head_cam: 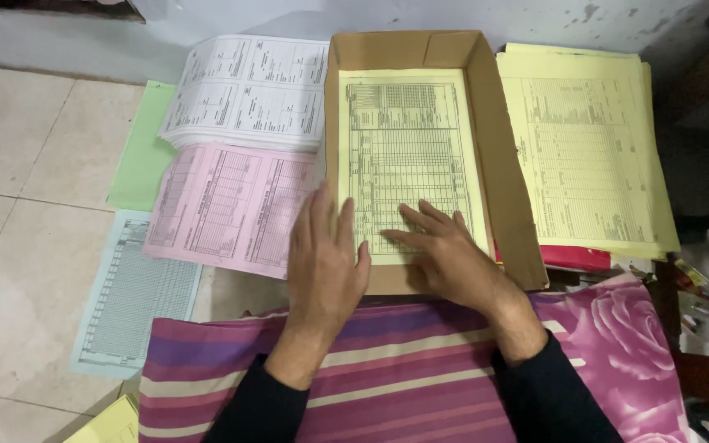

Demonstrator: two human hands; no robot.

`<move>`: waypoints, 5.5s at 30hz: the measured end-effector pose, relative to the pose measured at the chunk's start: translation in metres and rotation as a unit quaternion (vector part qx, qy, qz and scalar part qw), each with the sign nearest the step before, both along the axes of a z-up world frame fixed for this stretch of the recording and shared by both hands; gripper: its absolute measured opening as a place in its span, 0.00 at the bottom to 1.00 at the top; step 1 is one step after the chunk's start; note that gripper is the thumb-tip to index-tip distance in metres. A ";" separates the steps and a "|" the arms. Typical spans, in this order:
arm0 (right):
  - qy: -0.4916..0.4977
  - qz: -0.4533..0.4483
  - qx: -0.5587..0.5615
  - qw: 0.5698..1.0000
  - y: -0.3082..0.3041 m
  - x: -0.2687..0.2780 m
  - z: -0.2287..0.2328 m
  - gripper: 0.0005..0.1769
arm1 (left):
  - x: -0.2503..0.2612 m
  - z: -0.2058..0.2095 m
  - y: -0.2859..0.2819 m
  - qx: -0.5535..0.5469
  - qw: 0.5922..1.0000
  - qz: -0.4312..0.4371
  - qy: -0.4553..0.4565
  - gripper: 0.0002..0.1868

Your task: The person sorts through a stack of yellow printed forms, moving them individually from a cardboard box and placing them onto separate piles or into the box itself.

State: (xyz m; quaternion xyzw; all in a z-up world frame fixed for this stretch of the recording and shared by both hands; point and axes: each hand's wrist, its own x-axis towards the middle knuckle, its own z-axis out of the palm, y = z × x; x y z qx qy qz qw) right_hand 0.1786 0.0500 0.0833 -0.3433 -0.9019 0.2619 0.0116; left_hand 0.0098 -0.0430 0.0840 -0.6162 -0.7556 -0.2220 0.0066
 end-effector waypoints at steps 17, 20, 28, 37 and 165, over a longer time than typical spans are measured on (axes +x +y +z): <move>0.239 -0.132 0.205 0.940 0.025 0.057 -0.004 0.21 | 0.028 -0.058 0.002 -0.154 0.975 -0.158 0.016 0.31; 0.253 -0.133 0.211 0.935 0.026 0.055 -0.009 0.19 | 0.028 -0.048 0.003 -0.176 0.972 -0.155 0.021 0.30; 0.314 -0.051 0.161 0.934 -0.011 0.023 -0.001 0.19 | 0.026 -0.039 0.009 -0.161 0.973 -0.163 0.038 0.27; 0.327 0.033 0.110 0.938 -0.052 0.020 0.011 0.14 | 0.040 -0.056 0.015 -0.154 0.980 -0.064 -0.108 0.30; 0.041 -0.053 0.173 0.983 -0.004 0.017 -0.003 0.24 | 0.016 0.021 0.007 -0.095 0.972 0.037 -0.214 0.20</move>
